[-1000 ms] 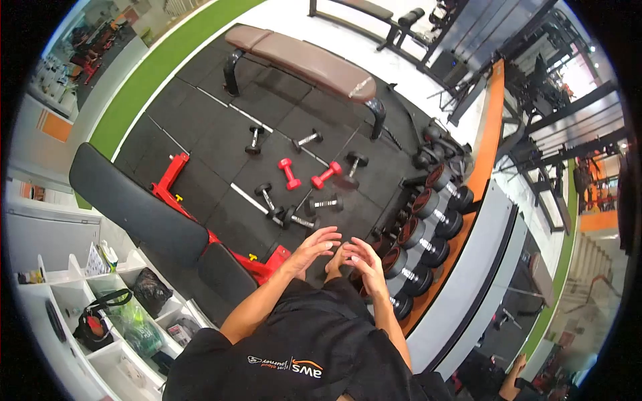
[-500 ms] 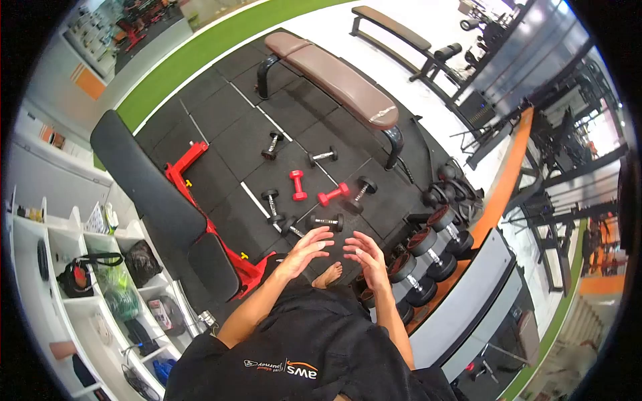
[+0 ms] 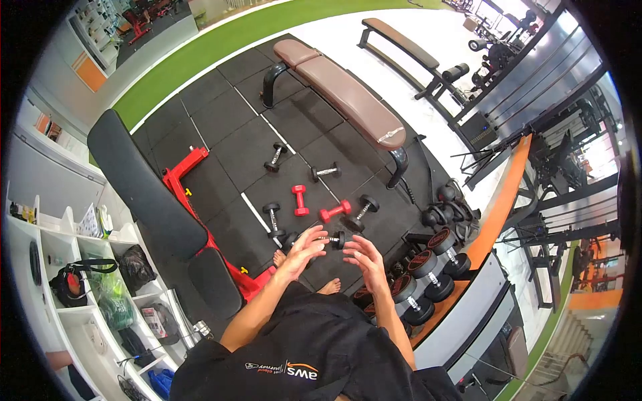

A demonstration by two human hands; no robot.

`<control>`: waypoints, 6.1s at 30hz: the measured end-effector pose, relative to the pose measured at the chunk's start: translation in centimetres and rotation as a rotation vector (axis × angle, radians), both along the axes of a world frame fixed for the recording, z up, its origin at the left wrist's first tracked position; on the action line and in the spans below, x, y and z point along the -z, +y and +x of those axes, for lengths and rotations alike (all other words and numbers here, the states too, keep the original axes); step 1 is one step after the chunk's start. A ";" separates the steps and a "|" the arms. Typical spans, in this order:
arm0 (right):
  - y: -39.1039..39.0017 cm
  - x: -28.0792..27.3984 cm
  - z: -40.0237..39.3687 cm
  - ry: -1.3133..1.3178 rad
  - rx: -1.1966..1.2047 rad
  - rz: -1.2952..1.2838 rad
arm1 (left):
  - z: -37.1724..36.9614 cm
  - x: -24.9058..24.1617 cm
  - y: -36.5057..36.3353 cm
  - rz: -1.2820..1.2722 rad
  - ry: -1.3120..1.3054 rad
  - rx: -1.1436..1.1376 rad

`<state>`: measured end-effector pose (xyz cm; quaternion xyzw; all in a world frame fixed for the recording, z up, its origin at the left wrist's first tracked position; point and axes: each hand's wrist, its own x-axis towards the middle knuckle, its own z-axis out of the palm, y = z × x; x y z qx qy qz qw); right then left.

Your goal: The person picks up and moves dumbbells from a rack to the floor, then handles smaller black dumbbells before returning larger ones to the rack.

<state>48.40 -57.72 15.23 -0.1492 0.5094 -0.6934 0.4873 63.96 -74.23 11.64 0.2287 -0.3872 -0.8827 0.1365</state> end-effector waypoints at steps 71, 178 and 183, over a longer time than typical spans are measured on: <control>-24.0 -23.3 0.1 0.314 -0.380 -0.596 | 2.2 -27.5 -24.7 -0.713 0.796 -0.198; -37.2 -5.3 9.2 -0.074 1.352 -0.037 | -18.9 4.3 -50.2 0.255 -0.237 0.858; -41.1 -5.4 11.1 -0.105 1.479 -0.051 | -22.8 4.5 -53.5 0.222 -0.239 0.922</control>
